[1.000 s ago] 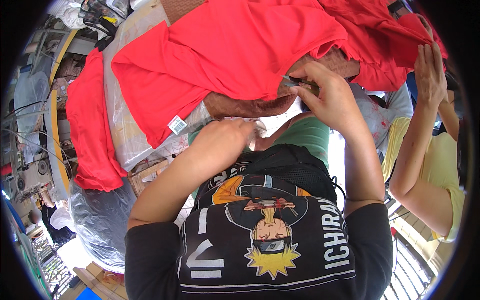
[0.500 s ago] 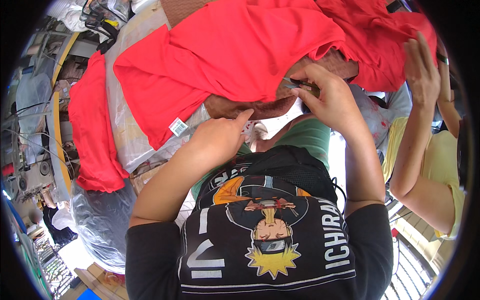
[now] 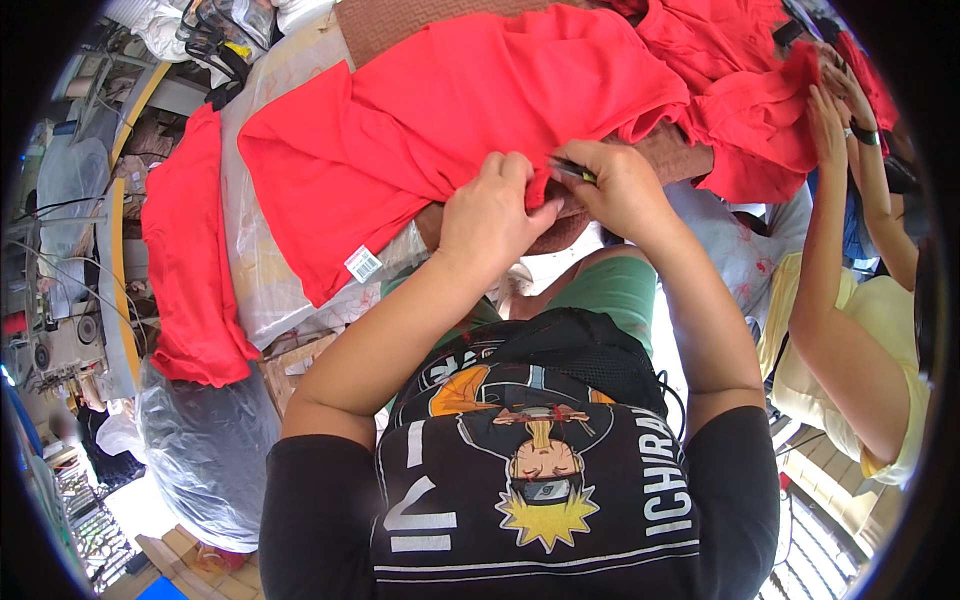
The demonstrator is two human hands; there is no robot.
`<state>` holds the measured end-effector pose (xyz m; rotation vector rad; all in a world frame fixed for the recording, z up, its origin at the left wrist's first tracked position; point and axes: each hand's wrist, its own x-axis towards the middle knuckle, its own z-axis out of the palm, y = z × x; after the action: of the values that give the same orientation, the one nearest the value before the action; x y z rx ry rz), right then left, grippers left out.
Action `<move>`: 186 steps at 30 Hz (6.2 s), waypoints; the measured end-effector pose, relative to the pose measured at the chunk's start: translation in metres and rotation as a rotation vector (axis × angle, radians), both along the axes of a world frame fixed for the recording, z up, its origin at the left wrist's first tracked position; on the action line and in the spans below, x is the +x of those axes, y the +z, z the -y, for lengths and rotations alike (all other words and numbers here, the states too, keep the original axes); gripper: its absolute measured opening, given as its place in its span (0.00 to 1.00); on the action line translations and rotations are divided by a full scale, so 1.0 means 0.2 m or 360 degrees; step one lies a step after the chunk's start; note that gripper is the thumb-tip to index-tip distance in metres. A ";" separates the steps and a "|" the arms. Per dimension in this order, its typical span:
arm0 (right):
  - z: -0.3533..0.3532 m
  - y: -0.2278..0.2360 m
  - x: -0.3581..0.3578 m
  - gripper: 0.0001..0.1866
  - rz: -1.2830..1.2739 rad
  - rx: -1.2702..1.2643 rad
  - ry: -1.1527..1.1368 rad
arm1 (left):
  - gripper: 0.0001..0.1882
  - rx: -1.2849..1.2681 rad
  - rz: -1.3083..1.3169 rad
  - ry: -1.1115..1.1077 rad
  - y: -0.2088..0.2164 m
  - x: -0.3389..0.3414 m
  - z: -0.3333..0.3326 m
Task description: The person trims loose threads and inspects labels on red garments using snips.
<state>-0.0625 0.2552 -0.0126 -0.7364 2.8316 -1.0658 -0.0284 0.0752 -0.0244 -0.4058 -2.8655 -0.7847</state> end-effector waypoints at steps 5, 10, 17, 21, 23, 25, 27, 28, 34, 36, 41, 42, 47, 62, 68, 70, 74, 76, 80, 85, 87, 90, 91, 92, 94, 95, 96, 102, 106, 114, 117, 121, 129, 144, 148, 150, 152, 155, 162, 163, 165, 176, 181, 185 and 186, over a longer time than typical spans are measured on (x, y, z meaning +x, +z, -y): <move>0.07 0.22 0.02 0.13 -0.0259 -0.0294 0.0079 | 0.17 0.0788 -0.0380 0.0158 0.06 -0.09 0.08; 0.09 0.28 0.03 0.08 -0.0111 -0.0547 -0.0049 | 0.10 0.1321 0.0217 -0.0043 0.17 -0.05 0.18; 0.08 0.11 0.00 0.07 0.0073 -0.0919 -0.0119 | 0.13 0.1712 0.1092 -0.0397 0.21 0.05 0.27; 0.13 0.10 0.02 0.06 0.0348 -0.0959 -0.0108 | 0.11 0.1747 0.0641 -0.0428 0.14 0.07 0.22; 0.15 0.09 0.05 0.05 0.0390 -0.0950 -0.0094 | 0.11 0.1666 0.0409 -0.0485 0.13 0.06 0.19; 0.15 0.08 0.06 0.05 0.0386 -0.0927 -0.0075 | 0.10 0.1595 0.0303 -0.0516 0.13 0.05 0.18; 0.14 0.09 0.06 0.06 0.0199 -0.0856 -0.0065 | 0.10 0.1539 0.0319 -0.0520 0.14 0.05 0.18; 0.13 0.09 0.06 0.06 0.0106 -0.0821 -0.0059 | 0.10 0.1569 0.0353 -0.0491 0.14 0.06 0.18; 0.08 0.24 0.15 0.13 -0.0177 -0.0490 -0.0237 | 0.11 0.1663 0.0418 -0.0416 0.16 0.06 0.19; 0.08 0.27 0.18 0.14 -0.0245 -0.0534 -0.0176 | 0.11 0.1658 0.0402 -0.0408 0.16 0.06 0.19; 0.04 0.27 0.21 0.17 -0.0408 -0.0416 0.0063 | 0.12 0.1677 0.0438 -0.0436 0.17 0.06 0.19; 0.04 0.26 0.21 0.18 -0.0478 -0.0365 0.0085 | 0.12 0.1679 0.0431 -0.0434 0.17 0.06 0.19; 0.05 0.26 0.20 0.17 -0.0711 -0.0294 0.0102 | 0.12 0.1692 0.0463 -0.0428 0.16 0.07 0.19; 0.05 0.27 0.19 0.15 -0.0658 -0.0412 0.0001 | 0.10 0.1543 0.0237 -0.0429 0.14 0.08 0.17; 0.06 0.32 0.22 0.22 -0.0094 -0.0582 0.0035 | 0.07 0.0874 0.0020 -0.0391 0.25 0.10 0.19; 0.07 0.29 0.22 0.23 0.0036 -0.0586 0.0109 | 0.07 0.0789 0.0024 -0.0412 0.29 0.11 0.19; 0.07 0.22 0.20 0.18 -0.0065 -0.0551 0.0039 | 0.11 0.1164 0.0055 -0.0438 0.25 0.12 0.17; 0.07 0.22 0.21 0.17 -0.0093 -0.0609 0.0018 | 0.14 0.1313 0.0162 -0.0440 0.23 0.11 0.17; 0.10 0.18 0.21 0.17 -0.0065 -0.0747 -0.0169 | 0.15 0.1244 0.0371 -0.0393 0.27 0.12 0.15; 0.08 0.24 0.21 0.20 -0.0136 -0.0359 -0.0318 | 0.11 0.1564 0.0442 -0.0145 0.20 0.12 0.15; 0.07 0.24 0.21 0.20 -0.0224 -0.0385 -0.0285 | 0.11 0.1567 0.0484 -0.0098 0.21 0.12 0.15; 0.07 0.24 0.23 0.19 -0.0278 -0.0507 -0.0200 | 0.11 0.1646 0.0566 -0.0035 0.23 0.11 0.15; 0.07 0.25 0.23 0.19 -0.0309 -0.0543 -0.0157 | 0.11 0.1685 0.0597 -0.0014 0.23 0.11 0.16; 0.08 0.26 0.23 0.19 -0.0339 -0.0580 -0.0114 | 0.12 0.1712 0.0613 -0.0020 0.23 0.10 0.16; 0.08 0.26 0.24 0.18 -0.0362 -0.0608 -0.0071 | 0.12 0.1765 0.0648 -0.0034 0.23 0.10 0.16; 0.08 0.27 0.24 0.18 -0.0373 -0.0622 -0.0049 | 0.12 0.1763 0.0664 -0.0044 0.22 0.10 0.17; 0.09 0.26 0.23 0.18 -0.0395 -0.0640 -0.0044 | 0.12 0.1760 0.0681 -0.0056 0.22 0.10 0.18; 0.11 0.21 0.20 0.18 -0.0527 -0.0596 -0.0037 | 0.13 0.1845 0.0739 -0.0110 0.21 0.11 0.18; 0.11 0.18 0.20 0.18 -0.0595 -0.0516 -0.0041 | 0.13 0.1799 0.0750 -0.0089 0.21 0.11 0.18; 0.12 0.21 0.21 0.13 -0.0644 -0.0527 -0.0096 | 0.12 0.1797 0.0803 -0.0071 0.21 0.10 0.18; 0.11 0.19 0.19 0.14 -0.0680 -0.0437 -0.0073 | 0.13 0.1832 0.0778 -0.0117 0.21 0.11 0.16; 0.11 0.18 0.19 0.14 -0.0657 -0.0429 -0.0099 | 0.15 0.1864 0.0695 -0.0173 0.21 0.11 0.15; 0.09 0.21 0.21 0.16 -0.0668 -0.0408 -0.0055 | 0.12 0.1839 0.0676 -0.0072 0.19 0.11 0.15; 0.07 0.25 0.22 0.16 -0.0824 -0.0163 -0.0008 | 0.09 0.1623 0.0604 -0.0025 0.21 0.12 0.14; 0.05 0.24 0.21 0.16 -0.0873 -0.0091 0.0030 | 0.09 0.1570 0.0616 -0.0002 0.22 0.13 0.14; 0.05 0.23 0.21 0.16 -0.0868 -0.0109 0.0020 | 0.09 0.1566 0.0614 -0.0010 0.22 0.13 0.13; 0.05 0.24 0.21 0.15 -0.0820 -0.0190 -0.0033 | 0.09 0.1567 0.0609 -0.0023 0.22 0.12 0.13; 0.06 0.26 0.23 0.15 -0.0761 -0.0275 -0.0062 | 0.09 0.1589 0.0614 -0.0036 0.21 0.13 0.14; 0.03 0.23 0.21 0.16 -0.0795 -0.0134 -0.0028 | 0.09 0.1580 0.0660 -0.0024 0.24 0.11 0.14; 0.03 0.24 0.20 0.16 -0.0800 -0.0169 -0.0069 | 0.08 0.1530 0.0613 -0.0040 0.25 0.09 0.16; 0.01 0.29 0.17 0.16 -0.0793 -0.0277 -0.0203 | 0.08 0.1819 0.0122 0.0154 0.32 -0.07 0.31; -0.33 0.78 -0.05 0.14 -0.0511 0.0197 -0.0455 | 0.14 0.1805 -0.0225 0.0680 0.37 -0.15 0.82; -0.54 0.68 -0.04 0.14 -0.0181 0.0162 -0.0522 | 0.13 0.0728 0.0357 0.0489 0.25 -0.15 0.68; -0.44 0.26 -0.17 0.18 -0.0014 0.0282 -0.0548 | 0.15 0.0031 0.0451 0.0553 0.15 -0.07 0.54; -0.40 0.19 -0.21 0.20 0.0071 0.0411 -0.0666 | 0.15 0.0084 0.0427 0.0535 0.11 -0.06 0.51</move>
<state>-0.1041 0.3349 0.0259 -0.0997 3.0740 -0.7065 -0.0413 -0.0269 -0.0021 0.2016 -3.0228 -0.9038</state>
